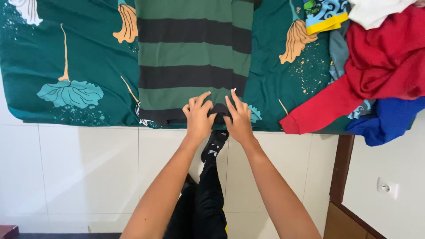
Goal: The recorder spreads a shirt on a bed, selects a hanger from a wardrobe, puts the shirt on the hanger, and hangs it up.
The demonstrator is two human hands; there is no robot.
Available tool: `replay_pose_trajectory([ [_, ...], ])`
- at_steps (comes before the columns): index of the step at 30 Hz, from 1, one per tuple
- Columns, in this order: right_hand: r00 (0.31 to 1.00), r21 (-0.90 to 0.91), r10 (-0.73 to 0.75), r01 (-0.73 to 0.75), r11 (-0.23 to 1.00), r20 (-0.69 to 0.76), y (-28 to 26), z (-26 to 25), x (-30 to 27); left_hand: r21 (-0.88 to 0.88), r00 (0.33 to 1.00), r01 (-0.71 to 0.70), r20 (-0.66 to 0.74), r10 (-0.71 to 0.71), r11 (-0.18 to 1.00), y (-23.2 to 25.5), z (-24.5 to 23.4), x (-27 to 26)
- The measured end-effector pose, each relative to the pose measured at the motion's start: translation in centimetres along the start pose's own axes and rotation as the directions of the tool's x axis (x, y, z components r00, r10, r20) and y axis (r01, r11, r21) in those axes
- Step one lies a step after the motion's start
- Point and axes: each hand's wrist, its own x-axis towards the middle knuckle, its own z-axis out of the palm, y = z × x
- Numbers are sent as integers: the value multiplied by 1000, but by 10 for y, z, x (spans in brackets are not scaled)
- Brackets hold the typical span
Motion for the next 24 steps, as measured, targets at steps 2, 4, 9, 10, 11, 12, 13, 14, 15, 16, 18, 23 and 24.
replay_pose_trajectory([
  [2,999,-28,23,-24,999,-49,-1,-5,0,-18,999,-35,-17,35,999,3,-15,6],
  [4,994,-56,50,-56,997,-100,1,-14,-2,-38,997,-73,-30,72,997,4,-27,11],
  [9,913,83,221,-205,975,-344,40,-29,-19,77,968,-193,-149,202,978,-3,-56,17],
  [10,911,80,221,-206,975,-349,41,-35,-23,74,967,-198,-150,208,977,-2,-58,16],
  [11,906,1,276,-291,957,-321,42,-40,-25,57,967,-204,-144,211,977,-2,-61,15],
  [12,895,-81,332,-370,925,-298,42,-44,-28,41,967,-210,-139,214,977,-2,-64,14],
  [13,894,-80,331,-370,926,-301,39,-42,-28,42,966,-213,-140,217,976,-1,-64,12],
  [14,896,-48,370,-393,918,-246,36,-40,-28,25,969,-225,-104,226,974,0,-63,11],
  [15,893,-17,409,-419,908,-189,34,-38,-29,6,970,-236,-64,236,972,2,-61,9],
  [16,891,-16,411,-421,907,-191,16,-43,-25,6,969,-239,-63,239,971,8,-60,8],
  [18,971,-5,185,-188,982,-154,-20,-51,-14,22,949,-300,-95,301,954,17,-58,7],
  [23,991,-27,50,-54,998,-126,-46,-34,9,39,935,-355,-14,356,934,23,-51,1],
  [24,991,-81,57,-67,995,-118,-41,-26,15,36,932,-362,7,362,931,23,-52,2],
])
